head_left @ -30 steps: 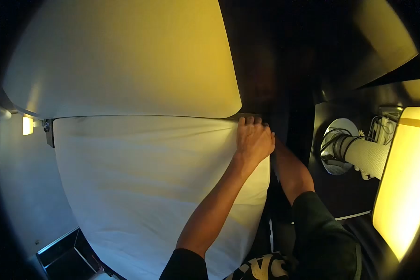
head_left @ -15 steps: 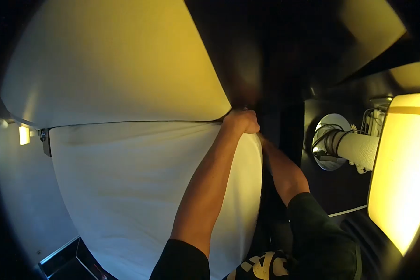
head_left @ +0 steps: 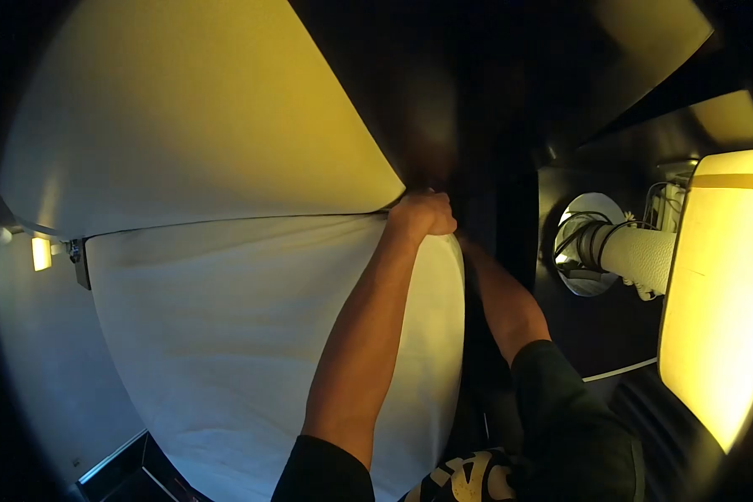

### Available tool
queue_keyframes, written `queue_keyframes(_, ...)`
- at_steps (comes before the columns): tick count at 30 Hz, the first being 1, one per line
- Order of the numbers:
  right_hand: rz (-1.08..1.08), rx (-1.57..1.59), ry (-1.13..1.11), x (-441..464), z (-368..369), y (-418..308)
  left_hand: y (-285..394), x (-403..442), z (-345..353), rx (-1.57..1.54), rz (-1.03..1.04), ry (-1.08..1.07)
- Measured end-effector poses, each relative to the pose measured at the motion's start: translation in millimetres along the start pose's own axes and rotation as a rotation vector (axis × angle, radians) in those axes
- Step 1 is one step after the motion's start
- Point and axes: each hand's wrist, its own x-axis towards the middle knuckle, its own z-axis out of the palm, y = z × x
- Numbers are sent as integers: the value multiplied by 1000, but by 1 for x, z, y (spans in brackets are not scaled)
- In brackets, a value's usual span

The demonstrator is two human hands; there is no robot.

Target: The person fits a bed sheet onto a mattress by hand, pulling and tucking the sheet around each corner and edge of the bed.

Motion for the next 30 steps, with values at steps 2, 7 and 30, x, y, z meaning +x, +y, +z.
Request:
queue_keyframes(2, 5, -37, -2, -2, -1, 5, 2, -1, 5, 30, 60, 32)
queue_keyframes(7, 50, -252, 18, -17, -4, -4, 29, -43, 56, -41, 187, 730)
queue_keyframes(30, 252, -175, 358, -101, -3, -89, 96, -110, 172, 183, -5, 473)
